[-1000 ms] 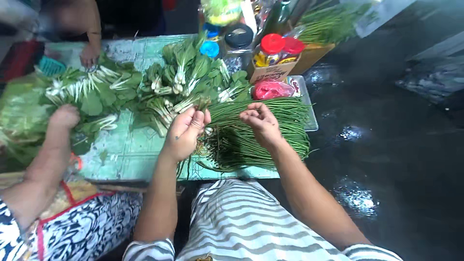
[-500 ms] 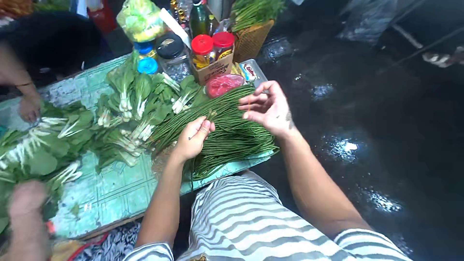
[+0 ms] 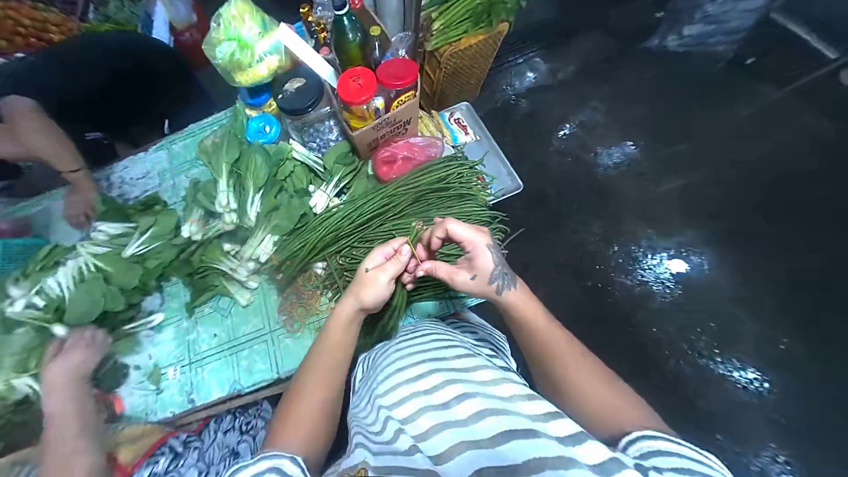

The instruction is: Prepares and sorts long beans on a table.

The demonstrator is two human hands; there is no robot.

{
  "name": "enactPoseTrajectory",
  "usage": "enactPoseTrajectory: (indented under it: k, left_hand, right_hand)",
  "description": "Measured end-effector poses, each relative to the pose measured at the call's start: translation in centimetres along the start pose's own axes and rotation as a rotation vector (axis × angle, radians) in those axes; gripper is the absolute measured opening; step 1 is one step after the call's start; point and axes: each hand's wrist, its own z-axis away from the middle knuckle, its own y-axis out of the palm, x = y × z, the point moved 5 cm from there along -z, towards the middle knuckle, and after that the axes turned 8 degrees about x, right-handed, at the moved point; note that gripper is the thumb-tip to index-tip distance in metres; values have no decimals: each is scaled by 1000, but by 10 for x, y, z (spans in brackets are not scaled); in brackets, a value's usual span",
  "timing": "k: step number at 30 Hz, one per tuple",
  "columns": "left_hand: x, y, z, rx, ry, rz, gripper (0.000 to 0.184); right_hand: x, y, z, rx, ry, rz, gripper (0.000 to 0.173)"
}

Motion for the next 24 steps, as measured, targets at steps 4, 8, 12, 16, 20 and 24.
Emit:
enactPoseTrajectory:
  k: [4, 8, 12, 16, 20, 24]
  left_hand:
    - [8, 4, -1, -250, 103, 57, 30]
    - [13, 0, -2, -391, 202, 100, 28]
    - [19, -3, -1, -398, 377, 1, 21]
    - [9, -1, 5, -308, 394, -435, 34]
    - [-8, 0, 8, -279, 204, -897, 27]
    - [-8, -6, 10, -312, 104, -530, 28]
  right_hand:
    - [-7, 1, 11, -69, -94, -211, 17]
    - [-20, 20, 23, -70, -107, -950, 16]
    - [-42, 42, 19, -250, 8, -1445, 27]
    - [-33, 33, -7, -26, 38, -1136, 55]
    - [12, -3, -33, 89, -120, -144, 64]
    - [19, 4, -14, 118, -196, -21, 37]
